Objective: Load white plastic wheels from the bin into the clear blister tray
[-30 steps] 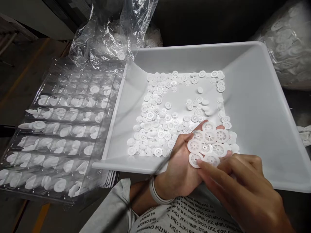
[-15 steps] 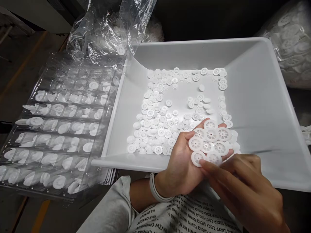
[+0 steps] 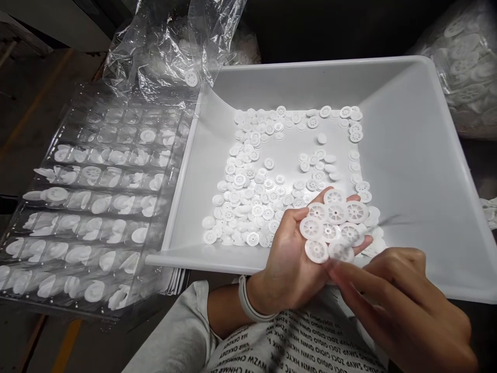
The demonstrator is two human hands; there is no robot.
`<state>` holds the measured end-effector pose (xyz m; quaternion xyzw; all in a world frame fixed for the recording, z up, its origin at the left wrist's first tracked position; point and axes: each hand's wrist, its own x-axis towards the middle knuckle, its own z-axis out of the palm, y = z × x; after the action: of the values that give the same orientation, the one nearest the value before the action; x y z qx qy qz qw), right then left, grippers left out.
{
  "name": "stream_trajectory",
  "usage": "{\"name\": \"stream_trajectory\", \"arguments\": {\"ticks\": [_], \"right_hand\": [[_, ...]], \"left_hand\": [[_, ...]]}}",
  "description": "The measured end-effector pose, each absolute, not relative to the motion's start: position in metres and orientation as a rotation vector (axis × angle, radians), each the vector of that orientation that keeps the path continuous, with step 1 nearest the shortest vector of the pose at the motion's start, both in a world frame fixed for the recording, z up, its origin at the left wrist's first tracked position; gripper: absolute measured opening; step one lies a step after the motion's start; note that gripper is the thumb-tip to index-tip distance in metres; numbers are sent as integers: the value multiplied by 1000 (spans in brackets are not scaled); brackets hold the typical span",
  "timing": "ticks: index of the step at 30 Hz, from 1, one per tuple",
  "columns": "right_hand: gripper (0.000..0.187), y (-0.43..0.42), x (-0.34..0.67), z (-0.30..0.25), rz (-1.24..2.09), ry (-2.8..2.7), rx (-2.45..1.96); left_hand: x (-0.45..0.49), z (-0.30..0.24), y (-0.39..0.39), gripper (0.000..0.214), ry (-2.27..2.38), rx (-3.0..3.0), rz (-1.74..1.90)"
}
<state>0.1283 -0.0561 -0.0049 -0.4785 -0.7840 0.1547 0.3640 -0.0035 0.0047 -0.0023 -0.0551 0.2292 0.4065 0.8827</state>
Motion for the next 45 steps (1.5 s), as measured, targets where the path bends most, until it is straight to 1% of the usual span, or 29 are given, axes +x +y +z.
{"name": "stream_trajectory", "arguments": {"ticks": [4,7,11,18,25,34,42,45], "right_hand": [[31,-52,130,-4,349,-2046,-1295],[32,-52,131,-5,315,-2060,-1304],[28,-52,131,-6,330,-2071,-1285],[24,-49,131,-5,347,-2076,-1273],[23,-53,135,-2,412,-2030,-1280],[27,-47,131,-2,243,-2064,-1342],[30,-50,132,-6,242,-2064,-1364],[28,-50,134,-7,216,-2070,-1357]], "left_hand": [[-5,-3,3,44,462,-121,870],[-5,-3,3,48,463,-112,864],[-5,-3,2,50,450,-145,851],[-7,-4,1,46,407,-147,837],[-9,-4,0,50,385,-131,826],[-12,-5,2,51,360,-81,778],[-10,-5,2,49,412,-68,756],[-10,-5,1,49,419,-85,750]]}}
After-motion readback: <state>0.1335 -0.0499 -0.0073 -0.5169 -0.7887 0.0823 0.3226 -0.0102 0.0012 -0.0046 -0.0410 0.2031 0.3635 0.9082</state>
